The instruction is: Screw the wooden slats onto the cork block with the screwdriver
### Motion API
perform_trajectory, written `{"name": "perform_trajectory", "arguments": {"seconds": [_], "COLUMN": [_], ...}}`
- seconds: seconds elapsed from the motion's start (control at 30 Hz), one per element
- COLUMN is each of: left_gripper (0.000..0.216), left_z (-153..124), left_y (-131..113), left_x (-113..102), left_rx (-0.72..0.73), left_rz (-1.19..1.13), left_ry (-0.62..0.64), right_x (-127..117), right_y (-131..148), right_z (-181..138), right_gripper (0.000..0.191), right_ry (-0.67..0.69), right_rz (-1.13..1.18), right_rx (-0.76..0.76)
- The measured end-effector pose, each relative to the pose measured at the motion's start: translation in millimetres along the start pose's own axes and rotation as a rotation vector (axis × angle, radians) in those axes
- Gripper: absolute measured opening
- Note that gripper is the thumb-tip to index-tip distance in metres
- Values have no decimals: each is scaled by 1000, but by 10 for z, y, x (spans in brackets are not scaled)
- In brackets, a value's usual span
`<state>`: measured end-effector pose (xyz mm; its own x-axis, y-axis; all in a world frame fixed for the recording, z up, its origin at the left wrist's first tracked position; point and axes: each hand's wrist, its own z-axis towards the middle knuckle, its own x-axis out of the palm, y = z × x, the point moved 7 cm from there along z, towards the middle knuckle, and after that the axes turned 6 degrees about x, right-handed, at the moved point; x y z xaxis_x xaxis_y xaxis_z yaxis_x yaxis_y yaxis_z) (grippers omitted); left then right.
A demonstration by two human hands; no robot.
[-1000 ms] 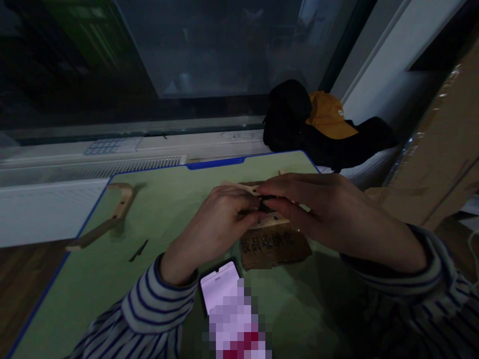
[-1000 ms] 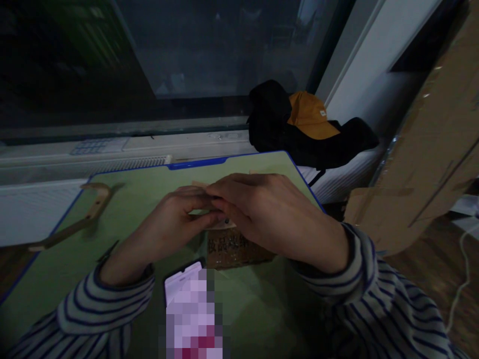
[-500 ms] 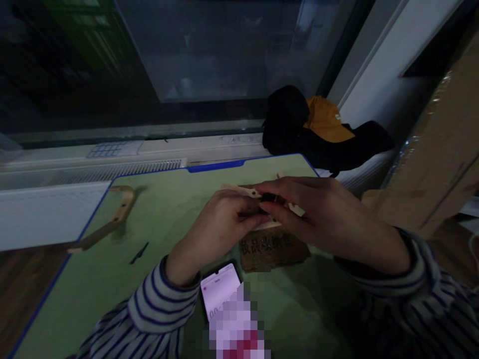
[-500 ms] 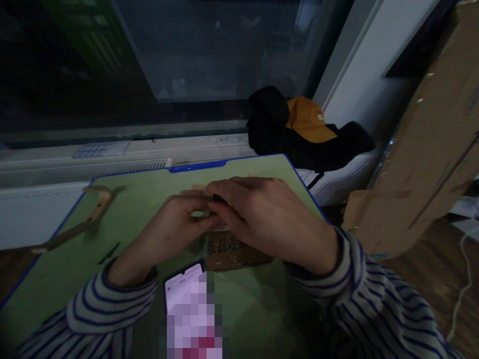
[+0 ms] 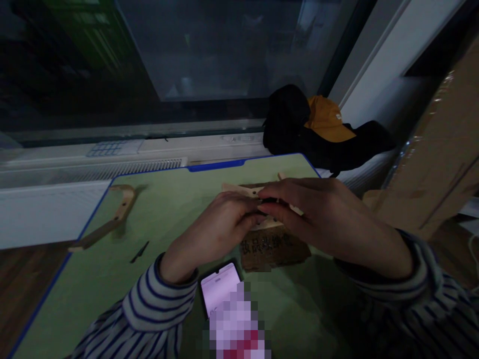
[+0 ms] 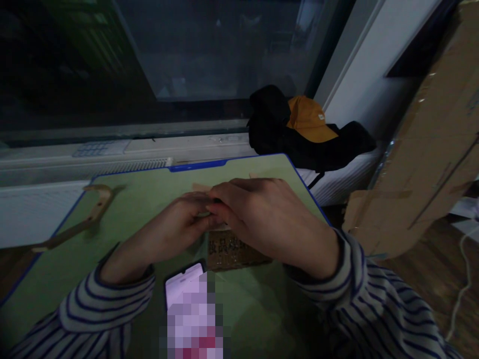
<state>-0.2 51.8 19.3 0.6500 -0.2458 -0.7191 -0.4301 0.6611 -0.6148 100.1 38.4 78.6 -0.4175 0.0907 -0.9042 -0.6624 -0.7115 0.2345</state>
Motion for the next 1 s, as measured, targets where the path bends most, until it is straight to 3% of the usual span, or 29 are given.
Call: {"name": "perform_trajectory", "arguments": {"seconds": [0.23, 0.4, 0.63, 1.0], "left_gripper": [10, 11, 18, 8], "left_z": [-14, -3, 10, -4], "left_y": [26, 11, 0, 0], "left_x": [-54, -39, 17, -66], "left_rx": [-45, -12, 35, -3], "left_rz": [-5, -25, -26, 131], "left_ry": [-147, -84, 21, -107], "right_x": [2, 8, 18, 12], "right_y": [-34, 6, -26, -3], "right_z": [-7, -13, 5, -25], "right_gripper": [21, 32, 20, 21], "right_ry": [-14, 44, 28, -17], "right_rz": [2, 113, 21, -36], "right_rx": [2, -55, 2, 22]}}
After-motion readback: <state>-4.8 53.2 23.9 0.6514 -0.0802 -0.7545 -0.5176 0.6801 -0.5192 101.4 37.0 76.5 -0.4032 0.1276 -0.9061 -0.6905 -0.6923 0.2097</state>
